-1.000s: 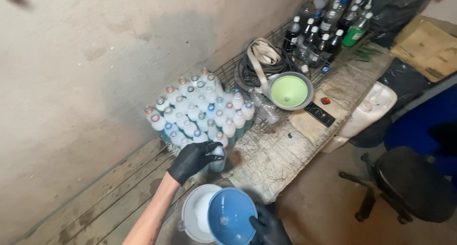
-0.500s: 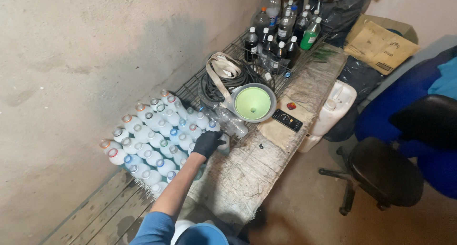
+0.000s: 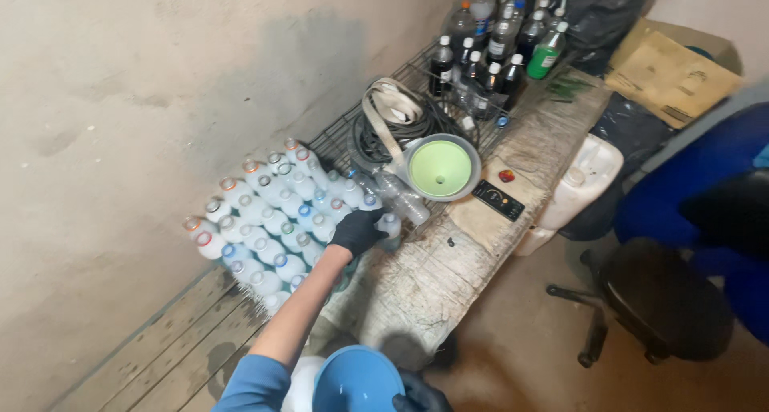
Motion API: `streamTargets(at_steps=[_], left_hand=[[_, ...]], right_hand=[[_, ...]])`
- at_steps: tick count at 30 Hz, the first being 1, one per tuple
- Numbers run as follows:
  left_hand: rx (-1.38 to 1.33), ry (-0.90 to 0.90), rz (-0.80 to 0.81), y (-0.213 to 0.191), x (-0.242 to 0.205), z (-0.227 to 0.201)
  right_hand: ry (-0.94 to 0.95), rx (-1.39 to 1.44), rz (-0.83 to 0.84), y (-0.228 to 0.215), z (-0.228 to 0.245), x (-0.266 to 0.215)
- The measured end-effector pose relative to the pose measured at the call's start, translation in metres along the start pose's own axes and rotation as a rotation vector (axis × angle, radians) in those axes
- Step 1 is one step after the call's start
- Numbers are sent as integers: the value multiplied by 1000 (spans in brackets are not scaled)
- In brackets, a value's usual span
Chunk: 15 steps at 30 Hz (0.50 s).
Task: The person pours liquid from a large white jerrycan into a measuring jug, then uses a blue funnel to transfer the liquid into small plastic bottles arranged on a wooden table. The process is repeated several times, filling multiple bottles.
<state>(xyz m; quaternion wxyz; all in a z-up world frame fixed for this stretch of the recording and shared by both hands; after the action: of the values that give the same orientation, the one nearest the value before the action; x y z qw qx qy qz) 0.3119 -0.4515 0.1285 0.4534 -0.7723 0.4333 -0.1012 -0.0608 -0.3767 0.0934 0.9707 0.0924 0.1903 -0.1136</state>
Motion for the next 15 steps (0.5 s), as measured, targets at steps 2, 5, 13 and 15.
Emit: streamTargets(at_steps=[2,5,13,15], left_hand=[[-167,-20,20,-47,-68,-23],[-474,126,1,-100,-173,-33],[-834,36,-402,-85,-398,18],[-883,-126,-460,-53,-432,35]], right_hand=[[89,41,-48,-6,-3,1],[-143,-209,-273,12,51,-41],[204,200,-136,23,26,40],[273,393,-126,44,33,48]])
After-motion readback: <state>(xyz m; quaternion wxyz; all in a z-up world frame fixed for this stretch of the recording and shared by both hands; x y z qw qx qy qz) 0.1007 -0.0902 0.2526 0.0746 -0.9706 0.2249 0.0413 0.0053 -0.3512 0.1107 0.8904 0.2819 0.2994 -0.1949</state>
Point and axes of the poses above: each hand's wrist, its own x-axis towards the middle knuckle, its own y-axis out of the palm, z = x × y, the point moved 5 cm from there along x, towards the middle knuckle, and after that the axes turned 11 degrees about -x, right-handed, at the moved point
